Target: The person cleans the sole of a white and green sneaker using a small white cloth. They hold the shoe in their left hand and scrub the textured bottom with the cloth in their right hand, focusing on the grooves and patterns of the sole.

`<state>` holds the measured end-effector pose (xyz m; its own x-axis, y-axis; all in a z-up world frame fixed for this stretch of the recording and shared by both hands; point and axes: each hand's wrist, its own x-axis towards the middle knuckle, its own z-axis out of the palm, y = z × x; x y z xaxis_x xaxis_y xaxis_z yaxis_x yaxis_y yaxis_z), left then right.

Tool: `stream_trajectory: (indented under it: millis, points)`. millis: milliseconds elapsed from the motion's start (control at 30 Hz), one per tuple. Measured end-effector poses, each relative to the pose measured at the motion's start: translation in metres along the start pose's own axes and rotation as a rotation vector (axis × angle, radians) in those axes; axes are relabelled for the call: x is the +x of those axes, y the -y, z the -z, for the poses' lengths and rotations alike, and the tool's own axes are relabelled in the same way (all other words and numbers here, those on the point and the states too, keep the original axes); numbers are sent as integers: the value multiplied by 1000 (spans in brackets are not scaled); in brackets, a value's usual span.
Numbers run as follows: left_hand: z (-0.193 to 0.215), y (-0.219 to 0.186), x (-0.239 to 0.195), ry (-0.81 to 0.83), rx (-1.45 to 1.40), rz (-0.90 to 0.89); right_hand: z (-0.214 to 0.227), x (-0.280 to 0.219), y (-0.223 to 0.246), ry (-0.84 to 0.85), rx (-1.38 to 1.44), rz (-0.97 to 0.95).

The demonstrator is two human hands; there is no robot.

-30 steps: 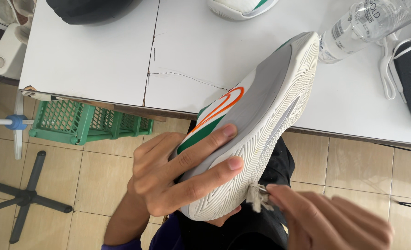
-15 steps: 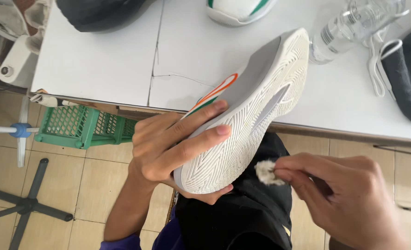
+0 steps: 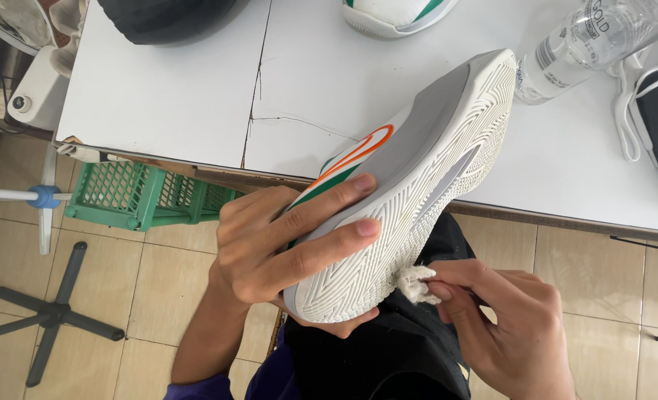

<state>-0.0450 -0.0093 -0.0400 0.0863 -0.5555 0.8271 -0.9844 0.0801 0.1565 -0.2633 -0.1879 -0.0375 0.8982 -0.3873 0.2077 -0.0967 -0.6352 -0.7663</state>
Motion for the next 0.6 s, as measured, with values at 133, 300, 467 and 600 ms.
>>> stream_trajectory:
  millis: [133,300,467,600]
  points:
    - [0,-5,2,0,21,8,4,1,12,-61,-85,94]
    - [-5,-6,-1,-29,62,-26,-8,0,58,-215,-426,170]
    - [9,3,5,12,-236,182,-17,11,30,-148,-164,217]
    - [22,54,-18,178,-551,284,-5,15,-12,-161,32,-10]
